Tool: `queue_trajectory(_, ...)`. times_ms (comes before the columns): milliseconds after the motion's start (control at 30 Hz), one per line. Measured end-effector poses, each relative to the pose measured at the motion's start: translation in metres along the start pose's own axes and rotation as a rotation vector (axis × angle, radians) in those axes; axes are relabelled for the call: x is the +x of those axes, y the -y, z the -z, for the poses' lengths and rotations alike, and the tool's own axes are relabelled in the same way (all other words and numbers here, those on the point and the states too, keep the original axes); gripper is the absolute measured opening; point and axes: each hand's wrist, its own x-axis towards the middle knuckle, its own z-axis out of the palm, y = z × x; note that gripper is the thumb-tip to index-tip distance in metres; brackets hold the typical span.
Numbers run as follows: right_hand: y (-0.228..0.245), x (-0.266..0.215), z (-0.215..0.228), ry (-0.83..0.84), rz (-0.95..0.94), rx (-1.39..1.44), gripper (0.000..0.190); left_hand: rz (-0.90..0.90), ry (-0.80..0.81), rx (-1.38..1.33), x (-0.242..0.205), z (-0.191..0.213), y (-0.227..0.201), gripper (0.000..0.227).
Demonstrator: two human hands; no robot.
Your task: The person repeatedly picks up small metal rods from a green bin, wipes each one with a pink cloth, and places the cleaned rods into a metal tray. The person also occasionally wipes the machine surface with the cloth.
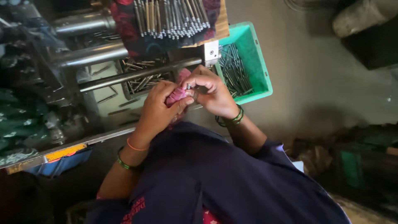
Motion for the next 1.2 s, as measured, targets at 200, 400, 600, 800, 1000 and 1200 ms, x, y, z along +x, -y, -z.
queue_trajectory(200, -0.006, 0.003, -0.004, -0.021, -0.091, 0.140, 0.010, 0.004, -0.003, 0.202, -0.022, 0.009, 0.013, 0.036)
queue_trajectory(400, -0.006, 0.027, 0.011, -0.242, -0.113, 0.406, 0.003, 0.154, -0.083, 0.065, -0.053, 0.015, 0.025, 0.027)
queue_trajectory(600, -0.036, 0.114, 0.023, -0.295, 0.160, -0.145, 0.009, 0.309, -0.167, -0.188, -0.087, 0.038, 0.032, 0.023)
queue_trajectory(800, -0.052, 0.185, 0.003, -0.329, -0.048, -0.678, 0.030, 0.219, -0.215, -0.172, -0.109, 0.057, 0.030, 0.022)
queue_trajectory(1000, -0.047, 0.194, -0.004, -0.285, 0.030, -0.817, 0.022, 0.324, -0.250, -0.226, -0.128, 0.064, 0.038, 0.022)
queue_trajectory(1200, -0.018, 0.148, -0.014, -0.150, -0.164, -0.028, 0.012, 0.404, -0.302, -0.442, -0.133, 0.073, 0.044, 0.024)
